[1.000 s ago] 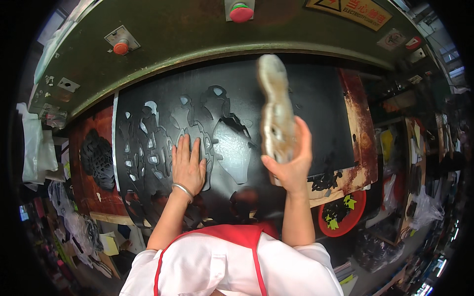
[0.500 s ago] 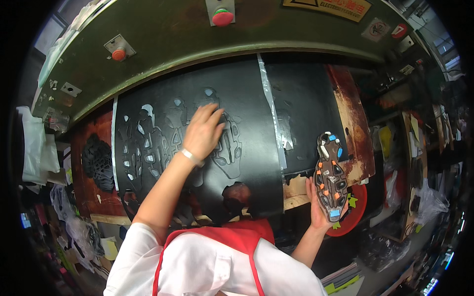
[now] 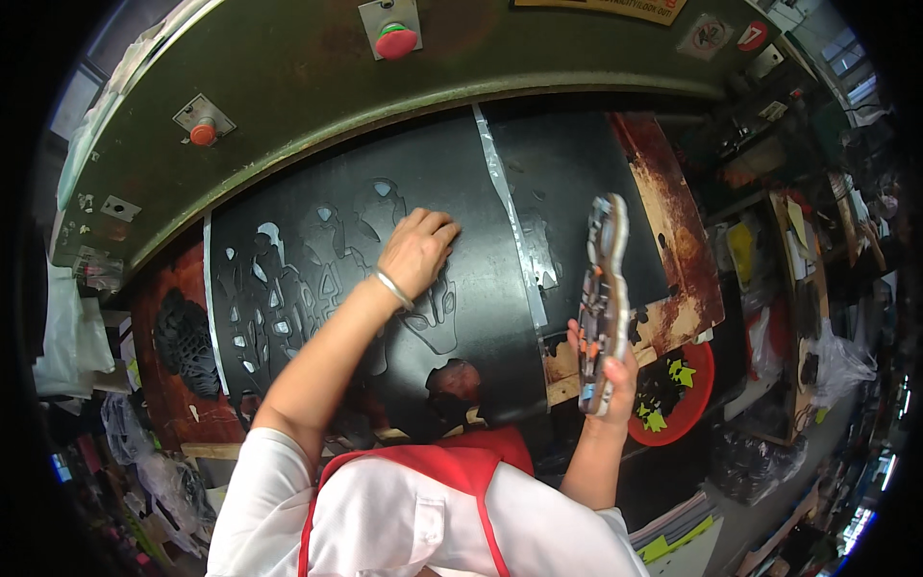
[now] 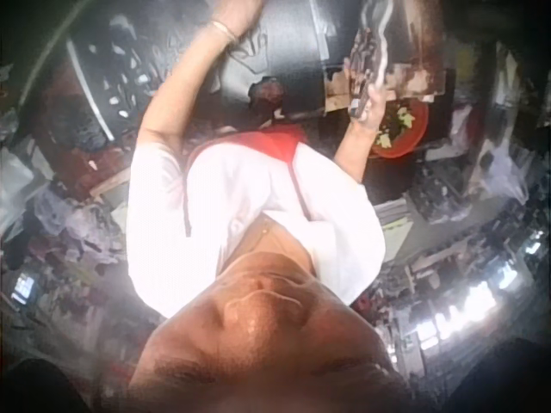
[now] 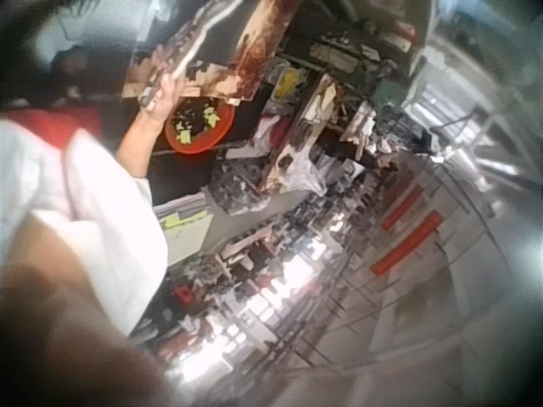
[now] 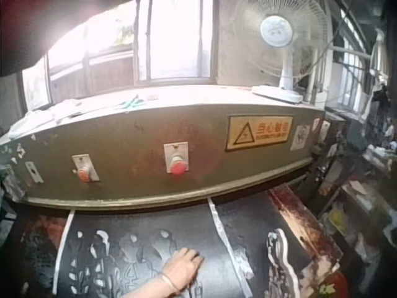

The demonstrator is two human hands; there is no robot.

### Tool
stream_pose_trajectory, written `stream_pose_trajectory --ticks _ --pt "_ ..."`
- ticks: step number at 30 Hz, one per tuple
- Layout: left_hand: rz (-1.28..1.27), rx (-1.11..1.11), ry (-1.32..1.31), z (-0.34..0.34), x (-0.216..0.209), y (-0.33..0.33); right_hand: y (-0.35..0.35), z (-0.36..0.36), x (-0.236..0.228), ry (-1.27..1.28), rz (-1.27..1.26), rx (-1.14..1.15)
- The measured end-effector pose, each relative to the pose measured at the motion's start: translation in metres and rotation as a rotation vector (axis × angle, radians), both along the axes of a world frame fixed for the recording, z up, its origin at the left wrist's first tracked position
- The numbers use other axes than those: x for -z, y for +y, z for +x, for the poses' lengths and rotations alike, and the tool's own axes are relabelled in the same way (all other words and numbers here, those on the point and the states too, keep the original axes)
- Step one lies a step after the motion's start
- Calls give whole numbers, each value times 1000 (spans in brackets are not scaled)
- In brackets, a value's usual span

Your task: The person operates a die-cutting machine to cut shapes from black material sheets. They repeatedly place a sheet, align a template, press a button to activate the press, remove cut pieces, and stack them. The person also uses scissors to trim small pieces and places them into a red bowl.

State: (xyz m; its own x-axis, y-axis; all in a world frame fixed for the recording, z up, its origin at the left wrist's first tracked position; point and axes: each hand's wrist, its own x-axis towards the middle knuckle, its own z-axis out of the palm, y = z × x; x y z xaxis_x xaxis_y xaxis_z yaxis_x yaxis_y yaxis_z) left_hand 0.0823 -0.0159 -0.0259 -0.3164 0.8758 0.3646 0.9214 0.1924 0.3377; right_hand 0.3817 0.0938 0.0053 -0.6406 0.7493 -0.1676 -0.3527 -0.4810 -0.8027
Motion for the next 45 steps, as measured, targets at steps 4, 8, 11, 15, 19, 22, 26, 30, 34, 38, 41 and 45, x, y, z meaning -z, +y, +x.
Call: stream_pose_trajectory --ticks 4,8,11,15,19,22,26,30,34,38,41,45 --pt "-119 87 -31 -23 14 3 5 -47 -15 -240 402 -96" --pt "-4 22 -151 -14 6 -1 18 -119 -19 -569 1080 -148" --pt "127 37 -92 -22 1 -18 22 -155 -16 -571 1131 -184" --pt "375 -293 -137 -36 -7 -85 25 -179 -8 -644 1291 -217" --pt "276 -527 -192 -37 -20 -155 27 -210 7 -624 1375 -310" --pt "236 -567 -248 -29 -25 -184 21 -214 18 -639 1381 -170" --pt "189 -674 -243 -24 -23 -223 8 -201 36 -709 1276 -83" --pt "145 -891 -145 -32 -11 -296 14 -210 53 -576 1338 45" --pt "-52 -1109 193 -43 7 -370 29 -234 59 -578 1329 28" --pt "54 -1316 -471 -39 39 -394 36 -270 46 -529 929 92" --pt "116 -1287 -313 -46 65 -378 41 -309 17 -506 1099 225" --pt "157 -1287 -234 -79 73 -348 48 -384 -28 -550 1533 436"
